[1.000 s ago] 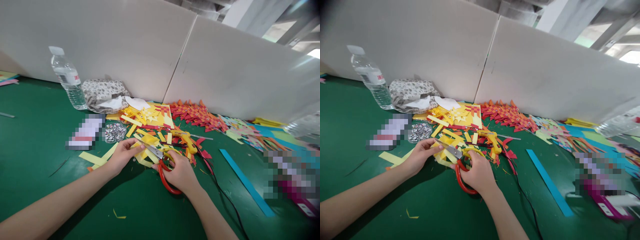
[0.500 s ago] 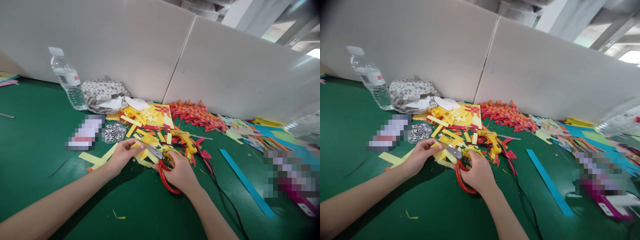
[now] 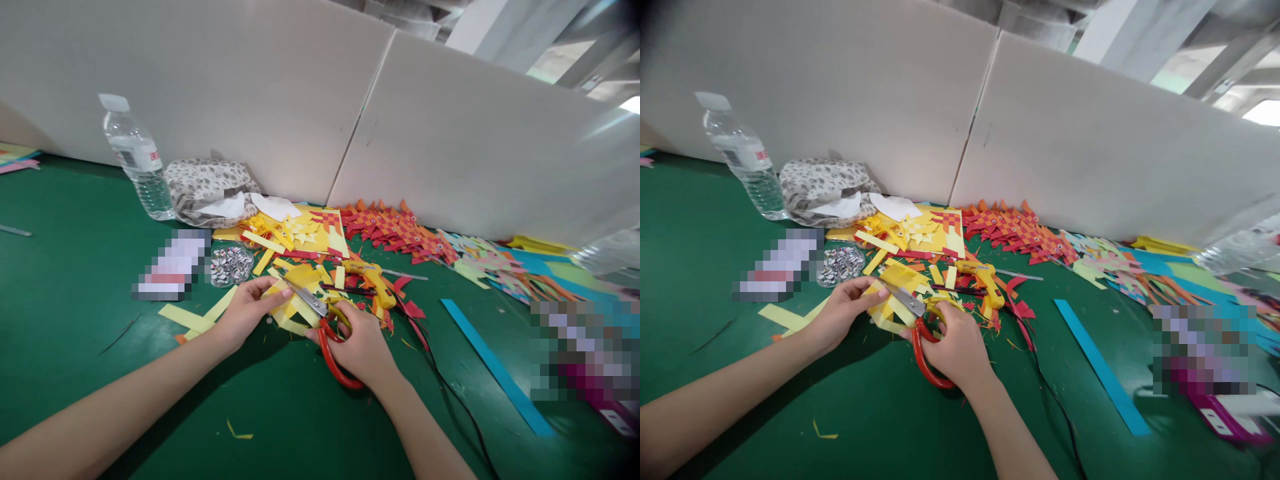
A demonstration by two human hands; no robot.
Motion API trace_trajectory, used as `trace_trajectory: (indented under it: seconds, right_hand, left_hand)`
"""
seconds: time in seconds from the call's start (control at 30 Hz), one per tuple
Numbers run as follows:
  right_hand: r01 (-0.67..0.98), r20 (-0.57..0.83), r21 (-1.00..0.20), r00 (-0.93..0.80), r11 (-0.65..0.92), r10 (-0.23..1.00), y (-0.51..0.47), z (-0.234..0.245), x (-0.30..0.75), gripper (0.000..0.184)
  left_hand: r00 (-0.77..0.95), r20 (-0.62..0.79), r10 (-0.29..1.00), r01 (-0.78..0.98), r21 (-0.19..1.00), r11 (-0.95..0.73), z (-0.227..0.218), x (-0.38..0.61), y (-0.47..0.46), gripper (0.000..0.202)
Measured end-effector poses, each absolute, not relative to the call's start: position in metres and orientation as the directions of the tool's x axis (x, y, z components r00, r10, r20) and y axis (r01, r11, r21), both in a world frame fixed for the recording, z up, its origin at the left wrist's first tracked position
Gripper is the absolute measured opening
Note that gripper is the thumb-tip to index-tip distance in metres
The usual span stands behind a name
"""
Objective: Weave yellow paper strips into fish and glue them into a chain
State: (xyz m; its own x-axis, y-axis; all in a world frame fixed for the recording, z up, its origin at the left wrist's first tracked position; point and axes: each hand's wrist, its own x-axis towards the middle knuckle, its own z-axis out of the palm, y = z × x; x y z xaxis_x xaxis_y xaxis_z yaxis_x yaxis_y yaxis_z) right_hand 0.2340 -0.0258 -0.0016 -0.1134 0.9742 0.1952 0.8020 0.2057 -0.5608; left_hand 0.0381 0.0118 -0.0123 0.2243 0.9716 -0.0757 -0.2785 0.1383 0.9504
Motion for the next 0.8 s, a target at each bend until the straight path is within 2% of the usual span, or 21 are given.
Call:
trace_trajectory:
  seconds: [0.1, 0.27, 0.43, 0.8]
  right_hand:
    - [0.788, 0.216, -0.591, -0.052, 0.173, 0.975, -0.025, 0.004, 0.235, 0.03]
    - [0.677, 0.208, -0.733, 0.128, 0.069, 0.97, -0.023, 0.01, 0.238, 0.028]
    - [0.745, 0.206, -0.667, 0.199, -0.011, 0.958, -0.022, 0.011, 0.24, 0.032]
    - [0.711, 0.255, -0.701, 0.167, 0.063, 0.953, -0.02, 0.007, 0.241, 0.027]
  left_hand:
    - [0.199, -0.098, 0.975, -0.314, 0.936, 0.158, -0.012, 0.038, 0.012, 0.016]
    - [0.158, -0.111, 0.981, -0.337, 0.928, 0.159, -0.013, 0.039, 0.014, 0.017]
    - [0.153, -0.12, 0.981, -0.349, 0.922, 0.167, -0.013, 0.039, 0.013, 0.018]
    - [0.133, -0.143, 0.981, -0.357, 0.916, 0.182, -0.011, 0.039, 0.013, 0.021]
